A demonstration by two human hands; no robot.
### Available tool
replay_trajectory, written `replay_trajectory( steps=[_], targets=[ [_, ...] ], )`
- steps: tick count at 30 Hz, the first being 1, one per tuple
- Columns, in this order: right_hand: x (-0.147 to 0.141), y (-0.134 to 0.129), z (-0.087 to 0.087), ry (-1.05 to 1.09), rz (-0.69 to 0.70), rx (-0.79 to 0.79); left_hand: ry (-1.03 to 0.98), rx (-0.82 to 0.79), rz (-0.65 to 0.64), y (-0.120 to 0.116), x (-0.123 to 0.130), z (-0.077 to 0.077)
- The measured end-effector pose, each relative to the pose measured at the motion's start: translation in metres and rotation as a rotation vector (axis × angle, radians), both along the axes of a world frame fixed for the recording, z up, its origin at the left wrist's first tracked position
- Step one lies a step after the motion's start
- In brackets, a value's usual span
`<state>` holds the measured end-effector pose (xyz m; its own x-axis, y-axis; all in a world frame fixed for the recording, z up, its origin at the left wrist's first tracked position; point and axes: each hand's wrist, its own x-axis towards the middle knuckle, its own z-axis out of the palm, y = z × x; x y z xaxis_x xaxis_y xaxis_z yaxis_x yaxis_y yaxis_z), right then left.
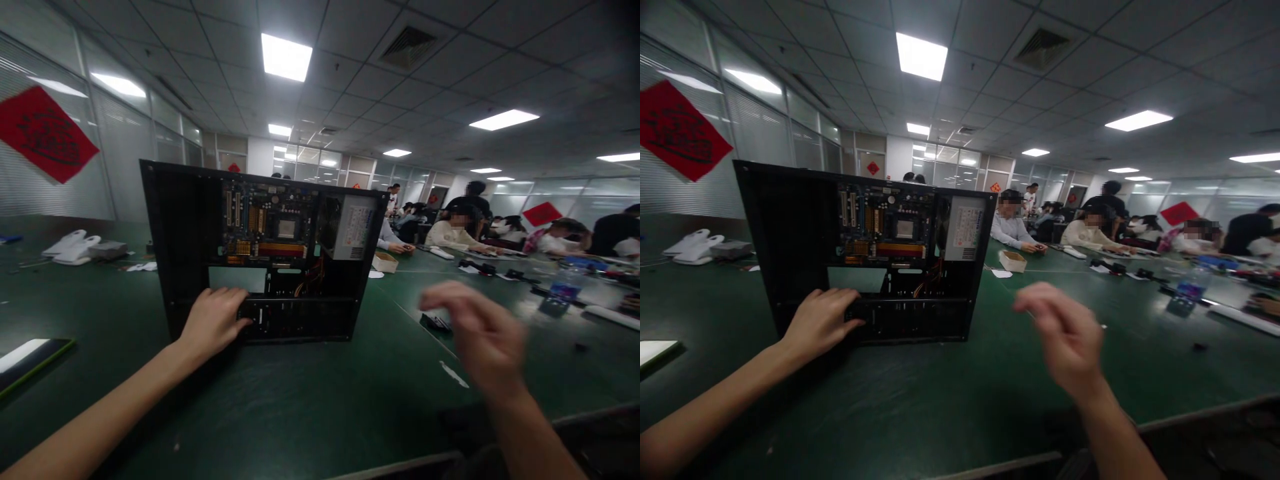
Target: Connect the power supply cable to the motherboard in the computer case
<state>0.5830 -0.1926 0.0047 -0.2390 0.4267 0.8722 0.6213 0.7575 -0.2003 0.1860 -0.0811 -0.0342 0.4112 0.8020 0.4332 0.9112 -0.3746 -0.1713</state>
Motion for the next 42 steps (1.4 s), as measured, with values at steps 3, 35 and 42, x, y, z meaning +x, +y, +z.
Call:
replay_trajectory(
  steps=[3,35,42],
  targets=[
    [-0.068,0.083,0.020,-0.319,0.105,-0.257,0.003,0.013,-0.019,0.001,-0.001,-0.001],
    [-0.123,0.290,-0.017,-0.905,-0.150,-0.986,0.041,0.079,-0.007,0.036,0.009,0.000],
    [-0.131,0.278,-0.021,-0.772,0.042,-0.789,0.029,0.079,-0.047,0.034,0.001,-0.004]
  ],
)
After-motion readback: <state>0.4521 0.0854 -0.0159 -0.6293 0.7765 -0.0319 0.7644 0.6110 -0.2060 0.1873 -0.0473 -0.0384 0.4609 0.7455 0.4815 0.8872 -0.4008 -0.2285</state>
